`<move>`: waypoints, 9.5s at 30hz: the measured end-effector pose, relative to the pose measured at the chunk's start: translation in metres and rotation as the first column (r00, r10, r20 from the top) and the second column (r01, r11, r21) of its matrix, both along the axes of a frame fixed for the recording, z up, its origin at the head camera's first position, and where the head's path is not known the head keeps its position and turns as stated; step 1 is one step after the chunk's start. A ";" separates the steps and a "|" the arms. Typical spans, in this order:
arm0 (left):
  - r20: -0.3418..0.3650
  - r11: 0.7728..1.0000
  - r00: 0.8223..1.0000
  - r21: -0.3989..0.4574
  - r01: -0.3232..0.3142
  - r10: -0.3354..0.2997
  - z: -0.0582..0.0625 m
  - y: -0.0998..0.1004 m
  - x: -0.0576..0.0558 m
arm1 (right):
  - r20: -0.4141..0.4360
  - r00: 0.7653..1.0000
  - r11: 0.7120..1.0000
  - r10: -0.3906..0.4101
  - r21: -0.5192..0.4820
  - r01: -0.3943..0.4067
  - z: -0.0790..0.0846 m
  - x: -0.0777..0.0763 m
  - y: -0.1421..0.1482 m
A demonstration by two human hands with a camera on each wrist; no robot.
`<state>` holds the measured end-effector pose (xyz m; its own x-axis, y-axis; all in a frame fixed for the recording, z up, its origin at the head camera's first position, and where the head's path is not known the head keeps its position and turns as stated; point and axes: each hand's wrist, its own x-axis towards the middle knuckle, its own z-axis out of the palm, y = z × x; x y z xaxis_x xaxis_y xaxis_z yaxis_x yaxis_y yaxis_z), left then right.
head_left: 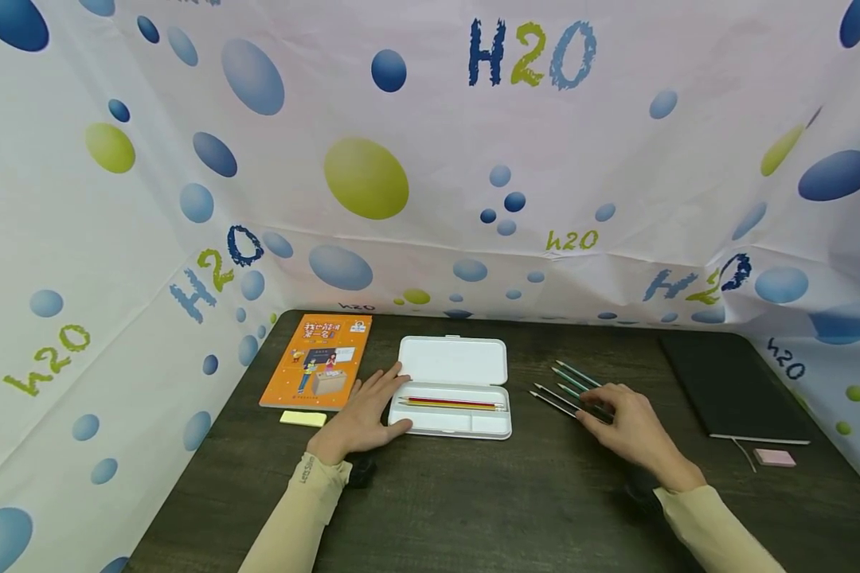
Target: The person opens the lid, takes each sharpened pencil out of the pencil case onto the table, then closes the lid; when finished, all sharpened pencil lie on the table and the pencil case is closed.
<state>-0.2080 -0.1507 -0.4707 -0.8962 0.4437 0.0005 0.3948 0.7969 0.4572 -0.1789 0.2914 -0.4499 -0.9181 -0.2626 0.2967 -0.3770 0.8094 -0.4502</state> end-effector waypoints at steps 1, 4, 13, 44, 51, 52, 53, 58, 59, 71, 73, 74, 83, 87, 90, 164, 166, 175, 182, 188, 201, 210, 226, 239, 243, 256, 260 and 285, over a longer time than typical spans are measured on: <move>0.002 1.000 1.000 -0.005 -0.001 0.001 0.000 0.000 0.000 | 0.005 1.000 1.000 0.013 -0.005 -0.013 0.001 -0.002 -0.004; 0.004 1.000 1.000 -0.009 -0.003 0.003 0.000 0.000 0.001 | 0.010 0.998 0.998 0.060 -0.027 -0.059 0.004 -0.008 -0.019; -0.008 1.000 1.000 -0.013 0.001 -0.001 0.002 0.002 0.000 | -0.022 0.976 0.975 0.218 -0.039 -0.218 0.005 -0.023 -0.069; -0.011 1.000 1.000 -0.001 0.013 -0.013 0.003 0.002 0.000 | 0.101 0.947 0.932 0.306 0.174 -0.319 0.000 -0.043 -0.122; -0.008 1.000 1.000 0.007 0.015 -0.015 0.005 0.001 0.000 | 0.145 0.946 0.933 0.291 0.174 -0.314 0.003 -0.044 -0.122; -0.009 1.000 1.000 0.008 0.015 -0.015 0.004 0.001 0.000 | 0.152 0.945 0.933 0.291 0.175 -0.315 0.004 -0.044 -0.122; -0.011 1.000 1.000 0.009 0.015 -0.015 0.004 0.001 0.000 | 0.162 0.943 0.932 0.289 0.177 -0.316 0.004 -0.044 -0.122; -0.011 1.000 1.000 0.006 0.011 -0.011 0.003 0.001 0.000 | 0.203 0.933 0.929 0.297 0.165 -0.331 0.005 -0.047 -0.121; -0.011 1.000 1.000 0.006 0.010 -0.010 0.003 0.001 0.000 | 0.209 0.929 0.928 0.304 0.157 -0.339 0.005 -0.047 -0.121; -0.011 1.000 1.000 0.014 0.020 -0.020 0.002 0.000 0.000 | 0.223 0.901 0.926 0.372 -0.020 -0.378 0.005 -0.049 -0.112; -0.013 1.000 1.000 0.013 0.020 -0.020 0.003 0.000 0.000 | 0.221 0.901 0.927 0.372 -0.039 -0.373 0.005 -0.048 -0.111; -0.014 1.000 1.000 0.013 0.020 -0.020 0.003 0.000 0.000 | 0.219 0.902 0.927 0.372 -0.047 -0.371 0.004 -0.048 -0.111; -0.017 1.000 1.000 0.015 0.015 -0.015 0.002 0.000 -0.001 | 0.184 0.913 0.931 0.364 -0.103 -0.351 0.001 -0.047 -0.110; -0.012 1.000 1.000 0.013 0.013 -0.013 0.002 0.000 0.000 | 0.154 0.934 0.944 0.323 -0.123 -0.306 -0.001 -0.047 -0.108; -0.010 1.000 1.000 0.008 0.010 -0.010 0.002 0.000 0.000 | 0.149 0.947 0.954 0.284 -0.148 -0.262 -0.003 -0.046 -0.106; -0.006 1.000 1.000 0.014 0.013 -0.013 0.002 0.000 0.001 | -0.145 0.986 0.995 -0.084 0.046 0.091 -0.018 0.051 0.034; -0.002 1.000 1.000 0.014 0.012 -0.012 0.002 0.000 0.001 | -0.135 0.988 0.995 -0.079 0.049 0.087 -0.018 0.050 0.033; -0.005 1.000 1.000 0.008 0.009 -0.009 0.003 0.000 0.000 | -0.125 0.989 0.995 -0.075 0.049 0.082 -0.017 0.049 0.033; -0.009 1.000 1.000 0.006 0.012 -0.012 0.005 0.000 0.000 | -0.146 0.986 0.995 -0.079 0.053 0.088 -0.013 0.044 0.032; -0.007 1.000 1.000 0.004 0.008 -0.008 0.004 -0.001 0.000 | -0.127 0.989 0.996 -0.079 0.037 0.084 -0.004 0.035 0.030; -0.010 1.000 1.000 0.017 0.013 -0.013 0.003 -0.001 0.001 | -0.015 1.000 1.000 0.004 -0.010 -0.004 0.001 0.014 0.007; -0.012 1.000 1.000 0.015 0.009 -0.009 0.000 -0.002 0.000 | 0.035 0.998 0.998 0.056 -0.016 -0.056 0.003 -0.007 -0.024; 0.003 1.000 1.000 0.001 0.004 -0.004 0.001 0.000 0.000 | 0.005 0.967 0.967 0.255 -0.002 -0.255 0.004 -0.034 -0.090; 0.011 1.000 1.000 -0.008 0.001 -0.001 0.003 0.000 0.000 | 0.018 0.950 0.940 0.313 0.141 -0.312 -0.007 -0.034 -0.113; 0.013 1.000 1.000 0.004 0.000 -0.001 0.004 0.000 0.001 | 0.028 0.948 0.932 0.317 0.174 -0.317 -0.005 -0.033 -0.116; 0.007 1.000 1.000 0.022 0.006 -0.006 0.005 0.000 0.001 | 0.111 0.940 0.935 0.322 0.117 -0.334 -0.004 -0.039 -0.116; 0.010 1.000 1.000 0.026 0.002 -0.002 0.005 0.001 0.001 | 0.154 0.933 0.934 0.326 0.100 -0.343 -0.002 -0.042 -0.114; -0.006 1.000 1.000 0.026 0.014 -0.014 0.006 0.001 0.002 | 0.256 0.905 0.939 0.341 -0.061 -0.337 0.003 -0.045 -0.112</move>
<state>-0.2057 -0.1499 -0.4651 -0.8897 0.4563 0.0169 0.4086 0.7791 0.4754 -0.2241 0.1797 -0.4470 -0.8194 -0.5692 0.0677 -0.4965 0.6457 -0.5802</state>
